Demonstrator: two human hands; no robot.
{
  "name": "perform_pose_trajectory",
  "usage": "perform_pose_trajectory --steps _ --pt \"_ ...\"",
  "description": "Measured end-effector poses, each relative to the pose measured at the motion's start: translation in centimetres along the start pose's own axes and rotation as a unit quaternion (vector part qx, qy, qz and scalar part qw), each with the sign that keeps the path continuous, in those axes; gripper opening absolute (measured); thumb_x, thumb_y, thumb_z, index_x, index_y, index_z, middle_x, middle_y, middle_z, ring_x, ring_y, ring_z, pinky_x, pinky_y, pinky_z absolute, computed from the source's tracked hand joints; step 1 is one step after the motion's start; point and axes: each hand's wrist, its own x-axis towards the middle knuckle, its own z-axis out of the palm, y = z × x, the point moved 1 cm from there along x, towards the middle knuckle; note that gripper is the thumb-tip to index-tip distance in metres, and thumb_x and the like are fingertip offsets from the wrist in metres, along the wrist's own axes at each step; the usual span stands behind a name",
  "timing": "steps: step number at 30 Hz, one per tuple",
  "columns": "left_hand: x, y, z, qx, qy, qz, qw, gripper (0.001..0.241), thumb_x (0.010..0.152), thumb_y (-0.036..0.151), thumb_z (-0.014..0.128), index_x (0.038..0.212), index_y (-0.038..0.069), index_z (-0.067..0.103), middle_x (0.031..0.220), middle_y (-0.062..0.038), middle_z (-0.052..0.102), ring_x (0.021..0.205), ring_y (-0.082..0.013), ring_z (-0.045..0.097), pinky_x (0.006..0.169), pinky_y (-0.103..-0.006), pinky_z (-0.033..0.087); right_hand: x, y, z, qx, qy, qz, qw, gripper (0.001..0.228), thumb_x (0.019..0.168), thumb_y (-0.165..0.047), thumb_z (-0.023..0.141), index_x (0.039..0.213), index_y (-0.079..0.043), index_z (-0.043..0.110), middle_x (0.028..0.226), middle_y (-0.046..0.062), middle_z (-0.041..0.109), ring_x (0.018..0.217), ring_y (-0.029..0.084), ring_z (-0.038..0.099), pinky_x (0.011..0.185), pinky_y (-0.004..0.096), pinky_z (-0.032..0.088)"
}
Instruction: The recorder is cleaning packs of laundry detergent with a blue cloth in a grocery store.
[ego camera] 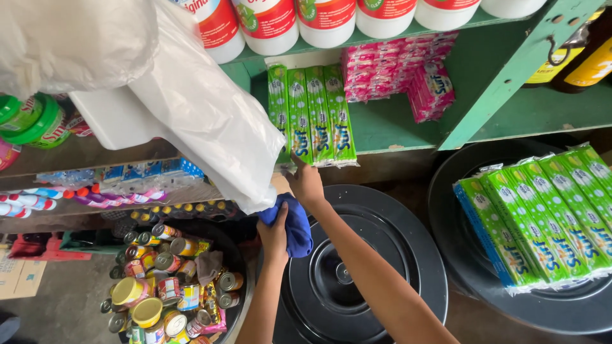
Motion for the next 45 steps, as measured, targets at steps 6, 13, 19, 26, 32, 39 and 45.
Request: perform_pose_trajectory --steps 6,13,19,26,32,39,45 --pt "0.2 -2.4 1.1 -0.051 0.015 -0.010 0.999 0.045 0.087 0.020 0.080 0.125 0.000 0.066 0.119 -0.008 0.070 0.103 -0.0186 0.065 0.090 -0.0344 0.052 -0.5 -0.2 0.3 -0.039 0.071 -0.066 0.994 0.054 0.092 -0.024 0.076 0.144 -0.021 0.061 0.071 0.015 0.071 0.067 0.034 0.067 0.063 0.046 0.055" --pt "-0.8 -6.0 1.9 -0.092 -0.013 -0.048 0.995 0.039 0.087 0.022 0.082 0.116 0.000 0.068 0.104 -0.005 0.070 0.091 -0.0154 0.064 0.081 -0.0341 0.052 -8.8 -0.7 -12.3 0.305 0.008 0.132 0.943 0.066 0.090 -0.016 0.067 0.152 -0.011 0.044 0.076 0.010 0.074 0.053 0.015 0.060 0.049 0.029 0.051" --pt "0.3 -6.7 3.9 0.044 -0.077 -0.089 0.992 0.054 0.082 0.027 0.085 0.122 -0.002 0.064 0.109 -0.008 0.072 0.095 -0.0167 0.068 0.084 -0.0334 0.055 -11.0 1.8 -20.5 0.457 0.209 0.164 0.849 0.032 0.101 -0.016 0.054 0.129 -0.003 0.061 0.083 0.012 0.070 0.060 0.017 0.064 0.058 0.033 0.055" --pt "-7.3 -8.4 16.3 -0.093 -0.138 -0.152 0.974 0.078 0.076 0.032 0.087 0.142 0.007 0.053 0.129 -0.008 0.065 0.117 -0.0197 0.063 0.100 -0.0365 0.051 -13.0 11.9 -33.3 0.304 0.141 0.219 0.916 0.029 0.099 -0.014 0.055 0.121 0.001 0.066 0.086 0.013 0.070 0.065 0.019 0.068 0.062 0.033 0.057" --pt "-9.9 -10.8 26.1 -0.068 -0.114 -0.201 0.971 0.073 0.078 0.037 0.083 0.137 0.003 0.057 0.127 -0.010 0.067 0.116 -0.0208 0.064 0.099 -0.0381 0.052 -21.9 37.8 -45.3 -0.266 0.259 0.187 0.909 0.038 0.087 -0.020 0.083 0.116 -0.001 0.069 0.106 0.014 0.074 0.087 0.025 0.069 0.075 0.037 0.054" --pt "-15.8 -29.1 33.4 0.041 -0.127 -0.213 0.968 0.058 0.081 0.031 0.083 0.126 -0.001 0.065 0.117 -0.012 0.070 0.107 -0.0232 0.065 0.093 -0.0380 0.052 -30.6 41.1 -45.9 -0.127 0.405 0.338 0.840 0.054 0.079 -0.020 0.087 0.116 0.006 0.057 0.108 0.016 0.055 0.085 0.031 0.064 0.068 0.042 0.058" --pt "-22.9 -32.4 38.3 0.269 -0.213 -0.024 0.939 0.046 0.081 0.032 0.081 0.115 0.003 0.073 0.106 -0.017 0.078 0.101 -0.0287 0.075 0.089 -0.0379 0.055 -30.8 43.8 -44.1 0.417 0.448 0.456 0.646 0.016 0.090 -0.010 0.065 0.100 0.002 0.062 0.087 0.008 0.069 0.072 0.024 0.071 0.058 0.034 0.055"
